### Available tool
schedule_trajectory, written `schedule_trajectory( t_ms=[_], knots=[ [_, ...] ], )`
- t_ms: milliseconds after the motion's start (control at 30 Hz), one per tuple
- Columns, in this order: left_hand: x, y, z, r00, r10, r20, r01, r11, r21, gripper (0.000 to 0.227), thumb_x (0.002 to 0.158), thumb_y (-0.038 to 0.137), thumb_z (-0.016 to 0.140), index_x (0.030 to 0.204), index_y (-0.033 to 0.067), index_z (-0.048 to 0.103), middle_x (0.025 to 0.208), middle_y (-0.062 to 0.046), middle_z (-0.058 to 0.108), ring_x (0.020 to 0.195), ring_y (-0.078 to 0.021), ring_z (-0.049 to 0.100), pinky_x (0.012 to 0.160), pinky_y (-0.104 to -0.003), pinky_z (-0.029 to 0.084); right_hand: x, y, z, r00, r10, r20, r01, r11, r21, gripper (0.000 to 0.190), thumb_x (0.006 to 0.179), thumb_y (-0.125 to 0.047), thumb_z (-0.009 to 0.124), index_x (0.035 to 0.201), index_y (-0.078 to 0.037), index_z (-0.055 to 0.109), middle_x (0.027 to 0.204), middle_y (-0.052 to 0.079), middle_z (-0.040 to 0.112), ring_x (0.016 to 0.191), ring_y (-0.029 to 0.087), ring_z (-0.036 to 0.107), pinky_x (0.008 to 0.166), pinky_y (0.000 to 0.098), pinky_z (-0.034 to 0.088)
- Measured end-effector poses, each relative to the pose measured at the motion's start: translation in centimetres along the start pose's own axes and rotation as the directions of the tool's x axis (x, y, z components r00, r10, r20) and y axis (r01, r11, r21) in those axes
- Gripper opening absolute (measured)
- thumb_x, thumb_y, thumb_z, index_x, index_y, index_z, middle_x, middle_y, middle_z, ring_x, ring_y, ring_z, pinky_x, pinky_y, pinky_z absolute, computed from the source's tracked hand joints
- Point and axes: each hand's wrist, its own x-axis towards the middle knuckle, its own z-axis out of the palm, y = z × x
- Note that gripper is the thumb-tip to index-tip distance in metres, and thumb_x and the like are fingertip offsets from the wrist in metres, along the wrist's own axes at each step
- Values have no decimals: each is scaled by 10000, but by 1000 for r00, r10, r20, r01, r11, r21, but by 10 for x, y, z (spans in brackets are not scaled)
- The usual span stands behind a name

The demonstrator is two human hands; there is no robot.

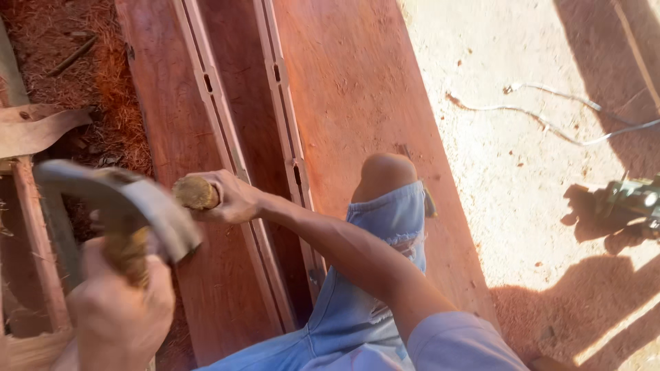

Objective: The person uses a hammer and a chisel to carve and clean out grooves in wooden furniture components.

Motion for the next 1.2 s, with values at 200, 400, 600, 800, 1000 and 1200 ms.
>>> schedule_trajectory(
  t_ms=[200, 400, 600, 800, 1000, 1200],
  knots=[
    [4, -19, 31, 877, -346, 333, 260, 926, 275, 459, 873, 288, 611, 1331, 311, 605, 753, -337, 716, 772, -610, 665, 712, -590, 518, 0, 32, 16, 998, -57, -8, 53, 973, -226, 752, 838, -520, 731, 1444, -107, 560, 1449, 134, 658, 1276, 265, 698, 998, 425, 623],
    [-29, -125, 42, 819, -41, 573, 509, 516, -690, 354, 878, -47, 553, 1170, 140, 478, 373, -121, 316, 237, -207, 349, 294, -319, 348, -32, -27, 33, 992, 46, -116, -67, 981, -183, 502, 737, -103, 694, 1204, -210, 544, 1093, 62, 747, 965, 261, 793, 788, 438, 692],
    [-50, -177, 60, 781, -152, 606, 621, 296, -726, 436, 934, -73, 448, 1272, 199, 488, 538, -70, 285, 360, -160, 334, 383, -351, 301, -58, -83, 50, 900, -175, 399, 419, 597, -684, 363, 1080, -376, 441, 1435, -308, 471, 1210, -50, 698, 1051, 209, 662, 904, 444, 444],
    [-68, -78, 59, 713, -428, 556, 668, 174, -723, 214, 924, -32, 542, 1073, 101, 465, 555, -23, 240, 385, -114, 285, 363, -262, 225, -81, -75, -67, 946, -104, 309, 258, 816, -517, 367, 630, 3, 656, 963, -146, 618, 929, 29, 649, 878, 279, 582, 899, 443, 442],
    [-63, -47, 64, 720, -379, 581, 674, 183, -715, 199, 866, -32, 596, 1010, 66, 501, 543, -30, 355, 354, -102, 347, 318, -255, 273, -99, -85, -142, 804, 54, -592, -43, 999, 34, 263, 977, -66, 738, 1193, -71, 588, 860, 85, 659, 683, 185, 647, 506, 279, 512],
    [-59, -33, 58, 671, -344, 657, 741, 340, -579, 180, 860, -42, 627, 989, 64, 559, 645, -51, 462, 414, -135, 415, 352, -302, 360, -98, -95, -150, 728, 275, -627, -156, 958, 239, 282, 985, -142, 663, 1199, -103, 483, 860, 121, 574, 755, 249, 637, 512, 389, 559]
  ],
)
